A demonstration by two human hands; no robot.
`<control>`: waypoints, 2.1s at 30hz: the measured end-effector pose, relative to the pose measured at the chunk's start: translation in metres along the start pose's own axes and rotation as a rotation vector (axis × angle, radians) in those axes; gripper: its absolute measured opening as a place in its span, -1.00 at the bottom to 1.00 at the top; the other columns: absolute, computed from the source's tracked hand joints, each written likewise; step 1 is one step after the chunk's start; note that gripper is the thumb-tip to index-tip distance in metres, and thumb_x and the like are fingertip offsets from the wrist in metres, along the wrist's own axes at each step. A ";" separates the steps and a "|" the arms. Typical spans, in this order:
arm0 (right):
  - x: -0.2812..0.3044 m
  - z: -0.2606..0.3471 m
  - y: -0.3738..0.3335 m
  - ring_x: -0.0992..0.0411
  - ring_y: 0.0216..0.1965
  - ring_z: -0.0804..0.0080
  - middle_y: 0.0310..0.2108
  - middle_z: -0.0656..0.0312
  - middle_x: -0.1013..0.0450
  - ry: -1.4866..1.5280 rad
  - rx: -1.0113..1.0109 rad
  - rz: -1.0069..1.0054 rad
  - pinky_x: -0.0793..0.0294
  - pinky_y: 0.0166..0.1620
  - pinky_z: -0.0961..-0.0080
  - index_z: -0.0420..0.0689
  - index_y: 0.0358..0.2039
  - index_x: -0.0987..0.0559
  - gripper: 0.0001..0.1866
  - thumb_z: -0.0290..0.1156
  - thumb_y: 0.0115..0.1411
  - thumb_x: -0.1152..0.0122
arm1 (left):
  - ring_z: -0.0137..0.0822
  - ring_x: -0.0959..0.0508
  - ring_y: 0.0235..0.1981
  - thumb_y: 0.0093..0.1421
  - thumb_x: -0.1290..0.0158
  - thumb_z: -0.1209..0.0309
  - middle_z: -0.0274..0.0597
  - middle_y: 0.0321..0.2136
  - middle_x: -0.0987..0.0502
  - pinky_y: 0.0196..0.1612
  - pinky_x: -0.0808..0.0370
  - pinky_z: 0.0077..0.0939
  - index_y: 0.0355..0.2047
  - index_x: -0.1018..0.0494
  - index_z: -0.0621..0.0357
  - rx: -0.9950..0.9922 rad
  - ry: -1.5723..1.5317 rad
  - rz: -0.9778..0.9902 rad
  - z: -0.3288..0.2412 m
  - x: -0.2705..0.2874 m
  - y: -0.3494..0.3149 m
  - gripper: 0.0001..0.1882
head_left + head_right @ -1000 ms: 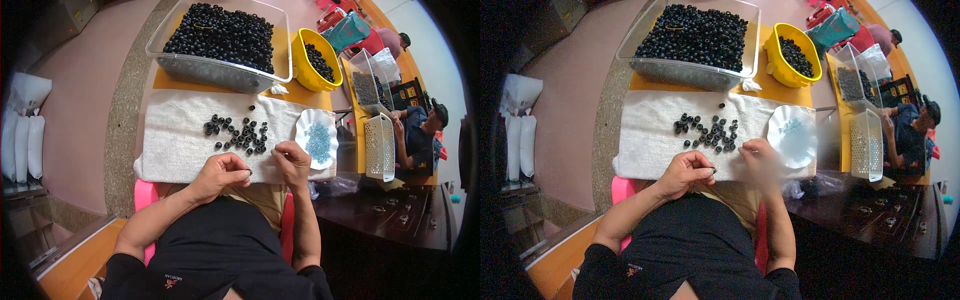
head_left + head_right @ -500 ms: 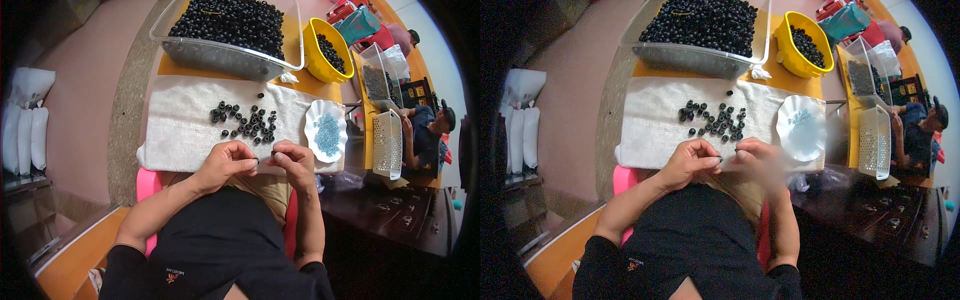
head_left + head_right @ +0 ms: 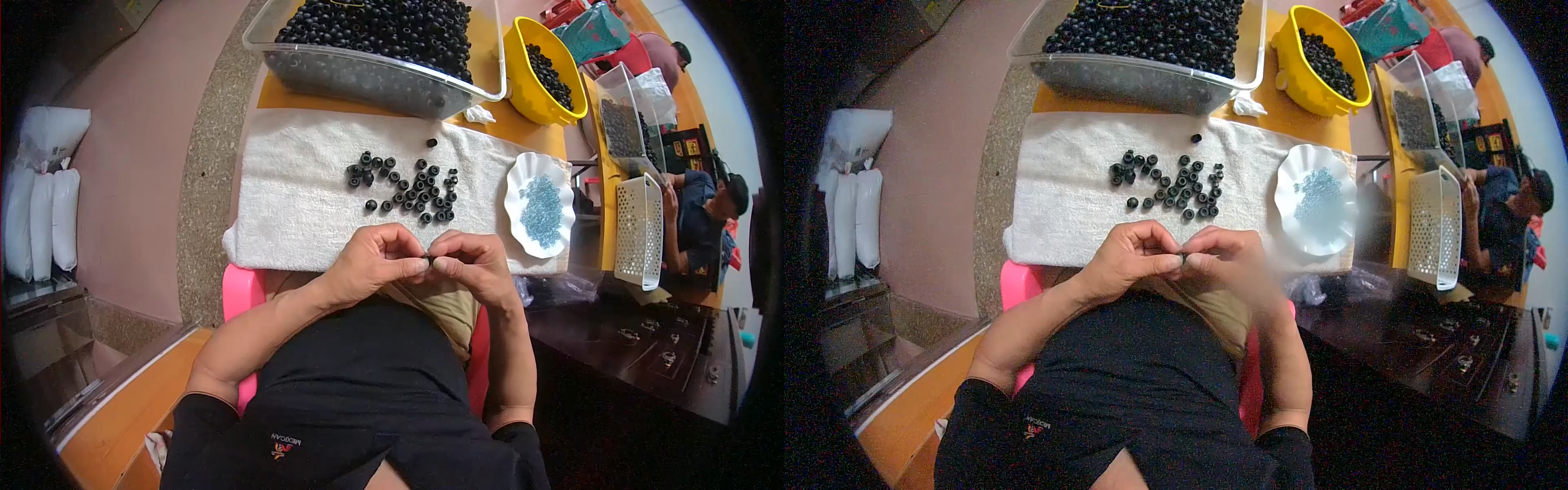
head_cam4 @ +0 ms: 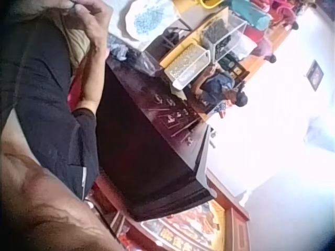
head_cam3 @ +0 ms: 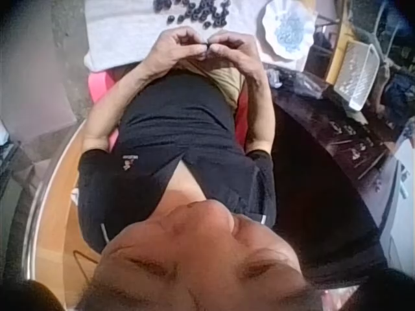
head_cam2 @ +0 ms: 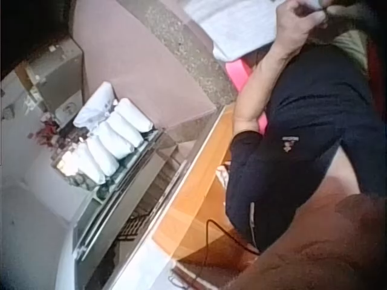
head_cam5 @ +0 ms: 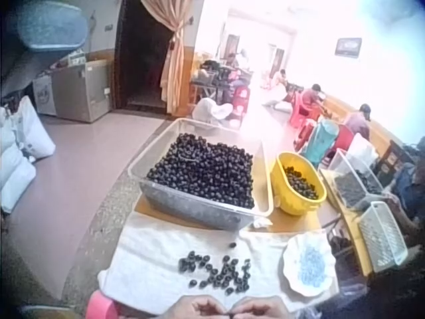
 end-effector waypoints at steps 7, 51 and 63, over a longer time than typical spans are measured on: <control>0.000 0.004 0.000 -0.48 -0.21 0.50 -0.26 0.21 -0.51 -0.156 0.020 0.017 -0.46 -0.09 0.55 -0.32 -0.24 -0.63 -0.84 -0.59 0.15 -0.21 | -0.43 -0.60 -0.34 0.17 -0.16 0.58 -0.22 -0.38 -0.56 -0.23 -0.56 -0.57 -0.28 -0.43 0.26 -0.003 0.029 -0.017 0.004 0.000 0.000 -0.86; -0.025 -0.019 -0.011 -0.46 -0.30 0.31 -0.21 0.09 -0.41 -0.661 0.593 -0.461 -0.47 -0.24 0.46 -0.15 -0.10 -0.50 -0.59 -0.55 0.00 -0.38 | -0.52 -0.56 -0.32 0.23 -0.13 0.46 -0.25 -0.31 -0.55 -0.21 -0.54 -0.65 -0.17 -0.45 0.27 0.093 -0.101 -0.123 0.002 -0.004 0.003 -0.80; -0.028 -0.012 -0.011 -0.44 -0.28 0.31 -0.27 0.09 -0.44 -0.739 0.654 -0.464 -0.43 -0.20 0.54 -0.22 -0.16 -0.58 -0.64 -0.62 -0.03 -0.37 | -0.54 -0.54 -0.33 0.20 -0.15 0.53 -0.30 -0.35 -0.52 -0.21 -0.52 -0.66 -0.23 -0.42 0.25 -0.011 -0.067 -0.175 -0.002 -0.009 0.003 -0.83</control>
Point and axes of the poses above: each hand's wrist, its own y-axis towards the middle knuckle, its own x-axis out of the back of the hand, z = x × y, the point moved 3 cm from there along y, towards the middle knuckle
